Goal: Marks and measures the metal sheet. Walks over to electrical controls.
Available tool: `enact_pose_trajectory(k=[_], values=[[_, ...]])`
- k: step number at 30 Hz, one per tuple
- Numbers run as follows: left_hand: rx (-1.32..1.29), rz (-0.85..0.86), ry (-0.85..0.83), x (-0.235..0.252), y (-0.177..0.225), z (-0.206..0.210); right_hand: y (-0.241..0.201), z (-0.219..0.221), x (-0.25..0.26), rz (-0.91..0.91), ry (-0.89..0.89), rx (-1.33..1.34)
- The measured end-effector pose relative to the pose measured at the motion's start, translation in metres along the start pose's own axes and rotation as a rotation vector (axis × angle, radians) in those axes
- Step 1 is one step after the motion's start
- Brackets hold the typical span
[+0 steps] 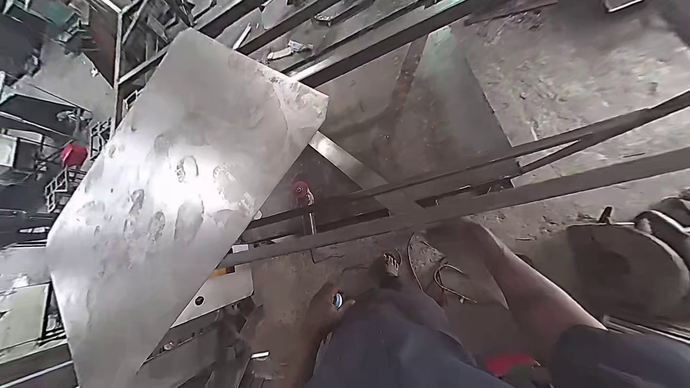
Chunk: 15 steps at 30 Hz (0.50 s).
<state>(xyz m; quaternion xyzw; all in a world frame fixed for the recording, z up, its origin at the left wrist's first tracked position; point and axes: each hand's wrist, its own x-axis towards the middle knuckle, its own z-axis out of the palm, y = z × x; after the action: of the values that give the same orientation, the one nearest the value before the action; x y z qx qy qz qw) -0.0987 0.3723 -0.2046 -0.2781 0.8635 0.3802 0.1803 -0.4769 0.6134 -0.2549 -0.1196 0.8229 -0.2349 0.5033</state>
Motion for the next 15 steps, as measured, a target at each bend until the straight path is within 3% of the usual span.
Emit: enact_pose_trajectory(k=[3, 6, 11, 13, 15], values=[[-0.21, -0.097, 0.135, -0.007, -0.007, 0.005, 0.051, 0.04, 0.033, -0.014, -0.137, 0.04], [-0.421, -0.284, 0.228, -0.013, -0.012, 0.019, 0.062, 0.078, 0.061, -0.031, -0.013, 0.054], [-0.773, -0.453, 0.13, 0.018, -0.006, 0.025, -0.031, 0.037, 0.11, -0.118, 0.18, -0.189], [-0.747, -0.401, 0.11, 0.054, 0.0, 0.024, -0.063, 0.013, 0.13, -0.244, 0.267, -0.287], [-0.729, -0.331, 0.132, 0.098, 0.009, 0.018, -0.102, -0.017, 0.172, -0.179, 0.351, -0.261]])
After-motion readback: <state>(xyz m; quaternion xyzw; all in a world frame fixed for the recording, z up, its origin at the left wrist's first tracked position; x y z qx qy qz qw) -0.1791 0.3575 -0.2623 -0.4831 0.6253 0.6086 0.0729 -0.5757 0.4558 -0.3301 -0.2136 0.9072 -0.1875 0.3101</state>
